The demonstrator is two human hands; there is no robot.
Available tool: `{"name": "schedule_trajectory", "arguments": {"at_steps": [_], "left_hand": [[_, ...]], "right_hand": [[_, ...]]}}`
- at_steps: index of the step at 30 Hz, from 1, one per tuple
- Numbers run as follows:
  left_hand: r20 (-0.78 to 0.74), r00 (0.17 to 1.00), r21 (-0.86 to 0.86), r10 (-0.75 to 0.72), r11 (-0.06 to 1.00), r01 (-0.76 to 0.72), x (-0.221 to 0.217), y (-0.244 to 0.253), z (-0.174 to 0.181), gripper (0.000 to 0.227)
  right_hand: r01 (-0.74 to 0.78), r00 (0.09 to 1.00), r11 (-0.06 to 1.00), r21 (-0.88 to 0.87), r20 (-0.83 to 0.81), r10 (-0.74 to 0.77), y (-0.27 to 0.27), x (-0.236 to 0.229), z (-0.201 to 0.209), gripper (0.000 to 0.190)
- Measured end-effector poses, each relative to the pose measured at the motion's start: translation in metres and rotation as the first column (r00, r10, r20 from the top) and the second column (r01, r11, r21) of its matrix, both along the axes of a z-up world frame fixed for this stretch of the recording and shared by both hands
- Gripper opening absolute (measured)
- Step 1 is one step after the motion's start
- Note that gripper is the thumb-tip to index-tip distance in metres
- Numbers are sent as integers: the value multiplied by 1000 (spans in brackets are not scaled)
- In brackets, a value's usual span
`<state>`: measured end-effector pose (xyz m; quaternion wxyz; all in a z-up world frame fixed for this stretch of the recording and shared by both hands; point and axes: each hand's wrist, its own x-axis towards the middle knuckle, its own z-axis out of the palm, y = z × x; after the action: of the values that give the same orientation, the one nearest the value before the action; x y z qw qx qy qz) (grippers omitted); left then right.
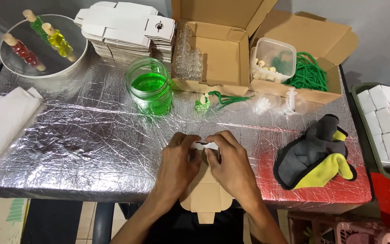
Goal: The person attaches a green ribbon to a wooden cap on a perfume bottle, then folds a small cardboard box and places the bottle and other components inside.
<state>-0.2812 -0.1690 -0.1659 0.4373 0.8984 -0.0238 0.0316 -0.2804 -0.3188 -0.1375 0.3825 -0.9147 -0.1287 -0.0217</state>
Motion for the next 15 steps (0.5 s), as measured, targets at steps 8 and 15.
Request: {"name": "schedule_trajectory", "arguments": {"at_steps": [8, 15], "left_hand": [[65, 997, 49, -34, 998, 31, 4, -2, -15, 41], [89, 995, 95, -40, 995, 31, 4, -5, -18, 44]], "right_hand": [[-52, 998, 995, -85, -29, 49, -6, 10, -17, 26], [-86, 996, 982, -170, -14, 85, -9, 13, -20, 25]]}}
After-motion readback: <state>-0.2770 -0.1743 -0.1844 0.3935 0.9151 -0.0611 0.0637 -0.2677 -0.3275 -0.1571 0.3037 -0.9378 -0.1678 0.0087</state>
